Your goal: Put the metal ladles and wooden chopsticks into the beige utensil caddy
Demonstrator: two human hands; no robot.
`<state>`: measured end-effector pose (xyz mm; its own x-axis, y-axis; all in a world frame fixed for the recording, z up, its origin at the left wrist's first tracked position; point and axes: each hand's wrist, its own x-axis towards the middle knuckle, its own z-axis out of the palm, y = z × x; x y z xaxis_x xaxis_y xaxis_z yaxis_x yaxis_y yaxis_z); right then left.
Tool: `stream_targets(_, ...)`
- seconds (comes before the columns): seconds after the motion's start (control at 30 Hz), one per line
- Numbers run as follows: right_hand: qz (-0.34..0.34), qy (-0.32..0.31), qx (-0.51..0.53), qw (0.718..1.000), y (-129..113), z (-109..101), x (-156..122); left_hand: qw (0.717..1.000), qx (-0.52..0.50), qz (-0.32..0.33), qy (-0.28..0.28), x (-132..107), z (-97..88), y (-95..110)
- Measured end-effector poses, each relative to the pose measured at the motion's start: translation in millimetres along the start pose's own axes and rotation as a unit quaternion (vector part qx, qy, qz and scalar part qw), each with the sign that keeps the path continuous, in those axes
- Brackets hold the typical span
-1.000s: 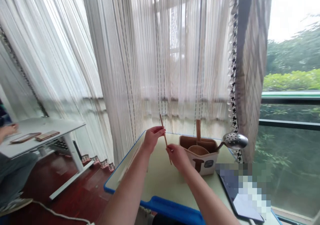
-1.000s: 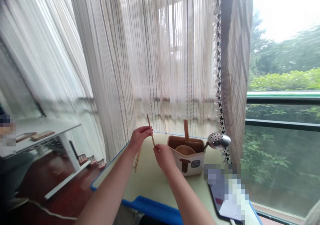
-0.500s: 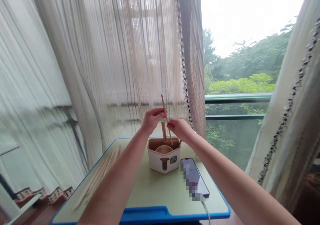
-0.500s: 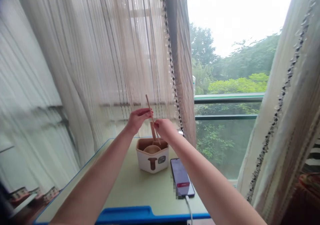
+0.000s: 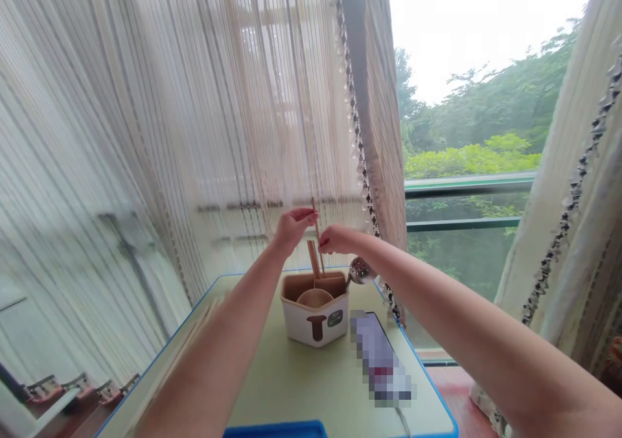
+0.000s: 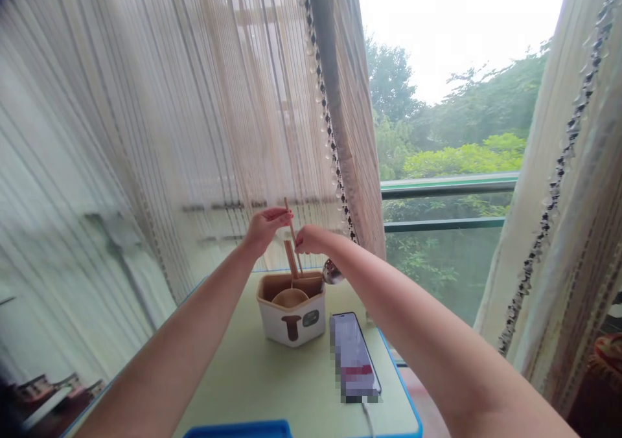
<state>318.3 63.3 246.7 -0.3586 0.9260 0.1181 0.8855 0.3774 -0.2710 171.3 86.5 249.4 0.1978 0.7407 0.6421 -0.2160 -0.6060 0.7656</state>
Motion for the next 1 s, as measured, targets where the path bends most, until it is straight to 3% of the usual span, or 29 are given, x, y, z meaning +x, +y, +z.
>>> stream_targets(0.2,0.002,-0.048,0.063,0.997,1,7,9,0.999,-0.016,-0.025,0.022,-8,-9.2,-18)
stream_targets(0.37,0.031,-0.028,0.14,0.989,2,7,7,0.998,-0.029,-0.042,0.041,-10,-16.7,-26)
stream_targets(0.53,0.034,-0.045,0.09,0.994,0,8,4,0.998,-0.035,-0.038,0.045,-9,-16.4,-27)
stream_targets(0.7,0.033,-0.074,0.08,0.993,-2,8,0,0.999,0.019,-0.044,0.008,-11,-14.8,-32)
stream_targets(0.87,0.063,-0.084,0.084,0.991,-1,16,-2,0.997,0.013,-0.071,0.028,-22,-15.0,-39)
stream_targets(1.0,0.082,-0.025,0.041,0.995,-7,22,-1,0.996,0.029,-0.072,0.044,-28,-15.7,-45)
